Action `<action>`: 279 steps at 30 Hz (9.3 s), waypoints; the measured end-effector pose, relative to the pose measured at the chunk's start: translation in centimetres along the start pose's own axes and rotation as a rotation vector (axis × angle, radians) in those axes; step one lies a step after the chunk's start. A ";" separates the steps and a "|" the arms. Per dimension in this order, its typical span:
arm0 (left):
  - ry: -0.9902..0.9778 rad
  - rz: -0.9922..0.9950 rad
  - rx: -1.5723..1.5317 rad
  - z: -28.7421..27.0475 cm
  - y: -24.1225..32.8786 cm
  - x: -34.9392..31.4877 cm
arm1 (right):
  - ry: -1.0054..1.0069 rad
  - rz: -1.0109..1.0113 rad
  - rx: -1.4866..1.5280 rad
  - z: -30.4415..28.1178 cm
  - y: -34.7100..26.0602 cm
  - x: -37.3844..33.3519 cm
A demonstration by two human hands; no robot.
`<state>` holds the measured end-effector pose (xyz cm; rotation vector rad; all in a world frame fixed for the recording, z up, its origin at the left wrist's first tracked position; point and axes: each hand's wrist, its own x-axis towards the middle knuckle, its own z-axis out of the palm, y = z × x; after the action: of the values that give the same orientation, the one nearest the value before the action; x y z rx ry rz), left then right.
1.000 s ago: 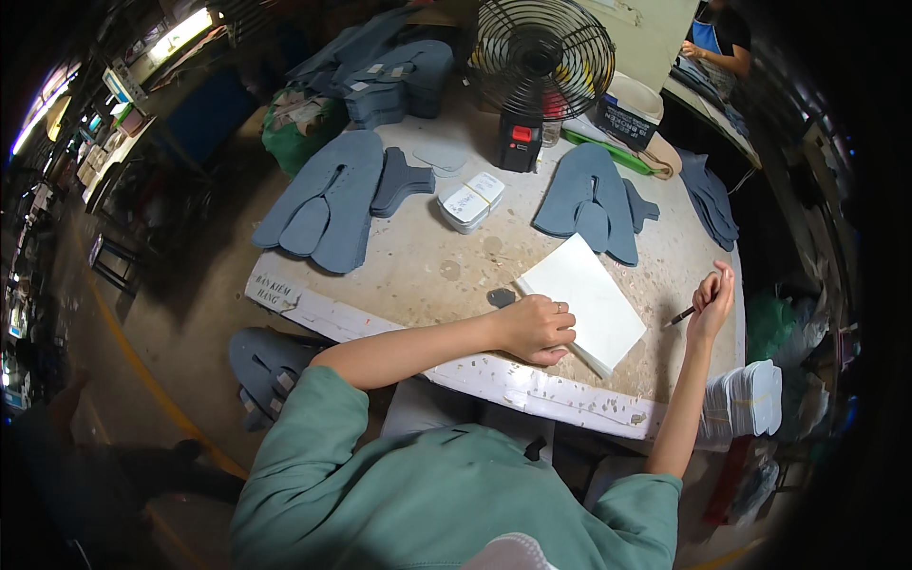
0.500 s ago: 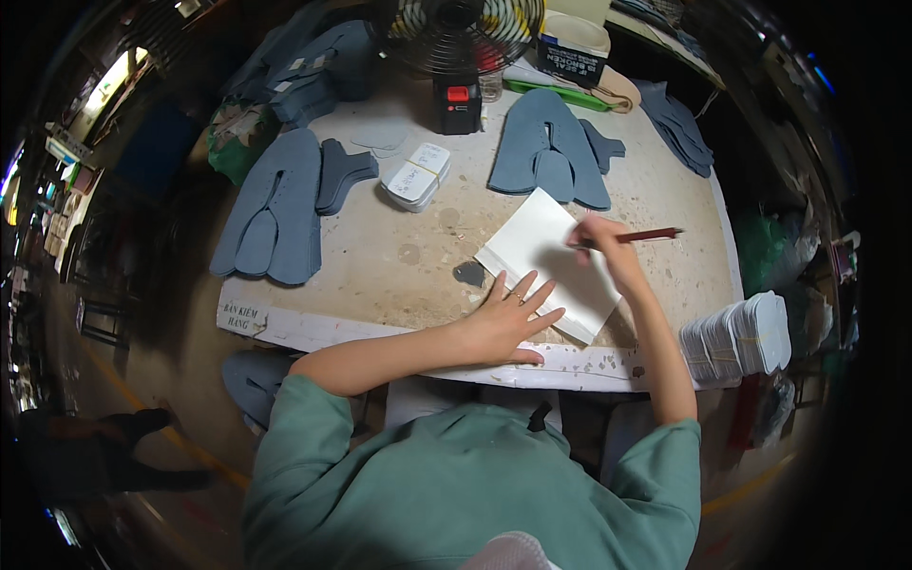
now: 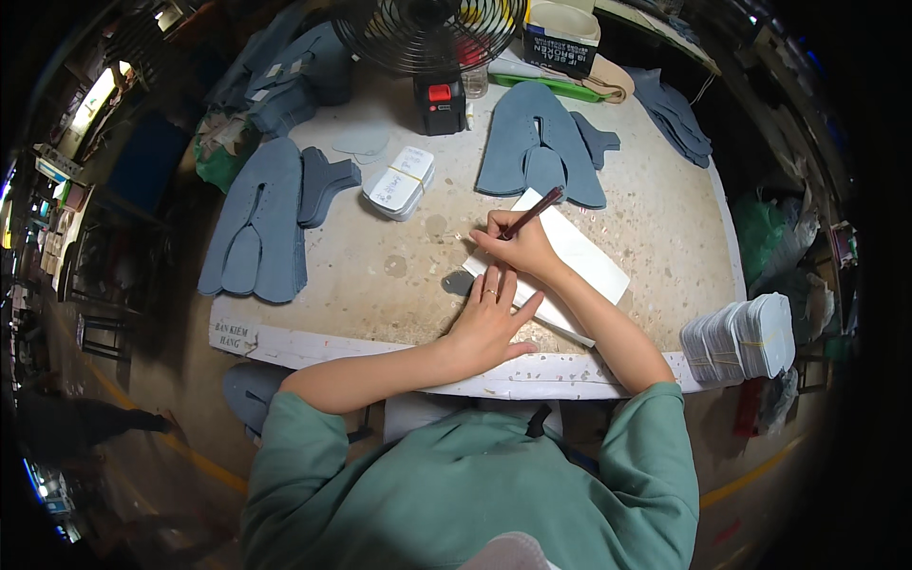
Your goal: The person gathers small white fabric pieces from a table, stacks them, and secures each stack with a rubber band. They repeat this process several times, then write on a notepad and place the notepad aside.
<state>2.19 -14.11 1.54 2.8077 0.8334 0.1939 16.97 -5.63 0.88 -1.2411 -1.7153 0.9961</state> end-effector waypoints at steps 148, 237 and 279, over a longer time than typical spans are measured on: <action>0.028 0.008 0.086 0.0 0.0 -0.1 | 0.248 -0.025 -0.141 -1.4 2.3 1.5; 0.003 0.015 0.079 0.0 -0.1 -0.1 | 0.435 -0.071 -0.300 -2.9 3.5 2.0; -0.001 0.260 -0.243 -3.3 -3.1 1.4 | 0.324 0.010 0.116 -3.8 2.9 1.2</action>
<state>1.09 -10.30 4.10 2.6730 0.4091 0.3104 21.21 -3.24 -0.12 -1.2592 -1.3837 0.8353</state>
